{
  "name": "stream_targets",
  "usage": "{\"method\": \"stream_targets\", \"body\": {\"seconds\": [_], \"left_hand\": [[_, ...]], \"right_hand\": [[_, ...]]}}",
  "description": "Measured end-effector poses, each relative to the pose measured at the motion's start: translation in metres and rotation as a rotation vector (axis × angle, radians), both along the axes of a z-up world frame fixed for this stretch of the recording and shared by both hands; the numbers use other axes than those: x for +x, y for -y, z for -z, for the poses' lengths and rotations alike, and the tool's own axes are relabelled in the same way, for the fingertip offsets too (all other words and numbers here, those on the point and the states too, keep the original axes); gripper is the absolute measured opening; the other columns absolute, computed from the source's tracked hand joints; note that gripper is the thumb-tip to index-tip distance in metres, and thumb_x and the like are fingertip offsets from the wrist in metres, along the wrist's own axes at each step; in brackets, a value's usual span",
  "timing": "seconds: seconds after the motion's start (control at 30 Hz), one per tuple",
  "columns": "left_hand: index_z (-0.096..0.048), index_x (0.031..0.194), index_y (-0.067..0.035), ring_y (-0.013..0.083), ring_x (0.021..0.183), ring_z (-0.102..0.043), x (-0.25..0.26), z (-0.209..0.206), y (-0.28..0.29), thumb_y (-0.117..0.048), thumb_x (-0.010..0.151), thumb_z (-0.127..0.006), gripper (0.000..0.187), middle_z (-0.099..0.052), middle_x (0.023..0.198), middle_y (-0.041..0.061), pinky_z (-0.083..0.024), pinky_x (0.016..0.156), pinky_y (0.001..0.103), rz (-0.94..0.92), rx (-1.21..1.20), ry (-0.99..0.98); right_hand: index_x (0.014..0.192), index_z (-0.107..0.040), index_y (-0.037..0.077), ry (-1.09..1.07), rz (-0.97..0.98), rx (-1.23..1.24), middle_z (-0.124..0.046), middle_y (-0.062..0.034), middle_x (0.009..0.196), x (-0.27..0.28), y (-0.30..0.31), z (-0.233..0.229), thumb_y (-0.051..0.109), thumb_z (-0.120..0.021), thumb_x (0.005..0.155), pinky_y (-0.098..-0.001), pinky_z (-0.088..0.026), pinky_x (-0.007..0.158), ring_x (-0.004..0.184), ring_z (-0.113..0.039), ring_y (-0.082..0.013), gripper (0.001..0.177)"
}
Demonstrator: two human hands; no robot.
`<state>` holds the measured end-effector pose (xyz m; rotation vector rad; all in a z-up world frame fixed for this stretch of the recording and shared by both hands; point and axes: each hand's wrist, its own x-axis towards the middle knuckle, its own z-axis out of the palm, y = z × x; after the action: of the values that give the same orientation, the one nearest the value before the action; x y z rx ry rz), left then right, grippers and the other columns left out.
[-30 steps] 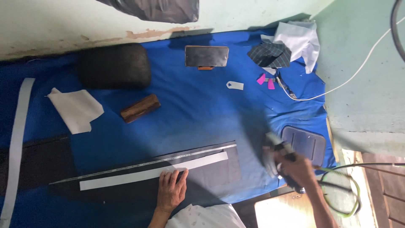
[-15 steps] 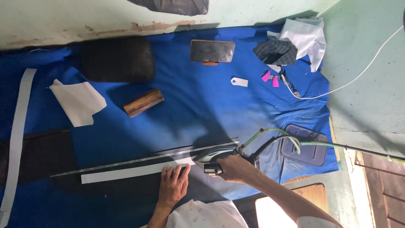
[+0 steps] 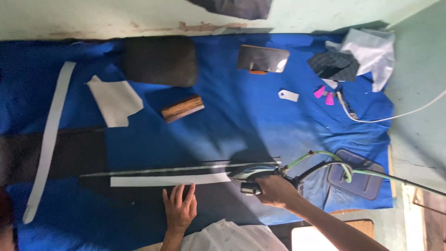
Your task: The person irons a long white strip of fabric placed on a blue work surface. They use a steam iron and a wooden block to press the fabric, moving the iron back and forth along the strip. The person also handles a dark fabric piece and a white cloth during the process.
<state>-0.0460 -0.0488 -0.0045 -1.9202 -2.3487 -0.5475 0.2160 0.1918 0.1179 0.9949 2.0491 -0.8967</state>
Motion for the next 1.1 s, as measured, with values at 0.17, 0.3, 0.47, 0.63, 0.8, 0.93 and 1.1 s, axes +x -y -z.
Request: {"method": "stream_targets", "body": {"seconds": [0.17, 0.3, 0.47, 0.63, 0.8, 0.93, 1.1], "left_hand": [[-0.067, 0.135, -0.026, 0.0291, 0.120, -0.060, -0.001, 0.004, 0.003, -0.027, 0.090, -0.067, 0.044, -0.062, 0.129, 0.008, -0.040, 0.108, 0.070, -0.037, 0.001, 0.002], [-0.069, 0.133, -0.026, 0.0286, 0.116, -0.062, -0.002, -0.006, -0.002, -0.023, 0.091, -0.067, 0.042, -0.064, 0.126, 0.007, -0.043, 0.106, 0.069, -0.041, 0.022, 0.022], [-0.068, 0.125, -0.001, 0.0314, 0.092, -0.056, -0.040, -0.048, -0.012, -0.012, 0.095, -0.060, 0.032, -0.062, 0.110, 0.016, -0.045, 0.089, 0.051, -0.119, 0.105, -0.074], [-0.047, 0.159, 0.005, 0.0420, 0.120, -0.061, -0.119, 0.011, 0.057, -0.031, 0.109, -0.043, 0.061, -0.064, 0.126, 0.026, -0.032, 0.121, 0.063, -0.656, -0.131, -0.036], [-0.079, 0.138, -0.006, 0.0224, 0.118, -0.073, -0.143, -0.001, 0.058, -0.032, 0.109, -0.054, 0.046, -0.079, 0.111, 0.005, -0.014, 0.136, 0.048, -0.614, -0.100, -0.482], [-0.083, 0.131, -0.003, 0.0278, 0.094, -0.070, -0.155, -0.005, 0.042, -0.024, 0.107, -0.064, 0.037, -0.070, 0.091, 0.009, -0.038, 0.119, 0.057, -0.615, 0.003, -0.406], [-0.081, 0.131, 0.000, 0.0321, 0.087, -0.069, -0.163, -0.002, 0.040, -0.028, 0.106, -0.073, 0.039, -0.071, 0.088, 0.015, -0.044, 0.114, 0.061, -0.626, 0.026, -0.380]], "right_hand": [[0.103, -0.069, 0.014, 0.033, -0.015, -0.002, -0.076, -0.0110, 0.085, 0.003, -0.004, 0.003, 0.027, -0.063, 0.085, -0.0471, -0.057, 0.063, 0.077, -0.073, -0.0330, 0.022], [0.104, -0.068, 0.016, 0.062, -0.034, 0.010, -0.075, -0.0080, 0.080, 0.013, -0.006, 0.011, 0.031, -0.065, 0.087, -0.0436, -0.055, 0.059, 0.072, -0.071, -0.0292, 0.023], [0.104, -0.069, 0.019, 0.058, -0.004, 0.007, -0.075, -0.0040, 0.078, 0.012, -0.005, 0.008, 0.033, -0.065, 0.088, -0.0393, -0.056, 0.059, 0.067, -0.069, -0.0243, 0.021], [0.111, -0.067, 0.021, 0.104, -0.008, 0.002, -0.074, 0.0003, 0.076, 0.015, -0.003, 0.013, 0.038, -0.066, 0.092, -0.0350, -0.058, 0.058, 0.062, -0.066, -0.0176, 0.025], [0.101, -0.065, 0.018, 0.073, -0.078, 0.054, -0.069, -0.0004, 0.067, 0.023, -0.001, 0.025, 0.038, -0.068, 0.092, -0.0359, -0.053, 0.049, 0.055, -0.063, -0.0183, 0.022], [0.109, -0.068, 0.023, 0.060, -0.029, 0.059, -0.073, 0.0021, 0.069, 0.020, 0.000, 0.020, 0.036, -0.065, 0.091, -0.0341, -0.054, 0.050, 0.054, -0.064, -0.0166, 0.022], [0.123, -0.064, 0.024, 0.099, -0.036, 0.013, -0.071, 0.0019, 0.067, 0.018, -0.001, 0.017, 0.037, -0.065, 0.095, -0.0296, -0.052, 0.045, 0.050, -0.061, -0.0122, 0.030]]}}
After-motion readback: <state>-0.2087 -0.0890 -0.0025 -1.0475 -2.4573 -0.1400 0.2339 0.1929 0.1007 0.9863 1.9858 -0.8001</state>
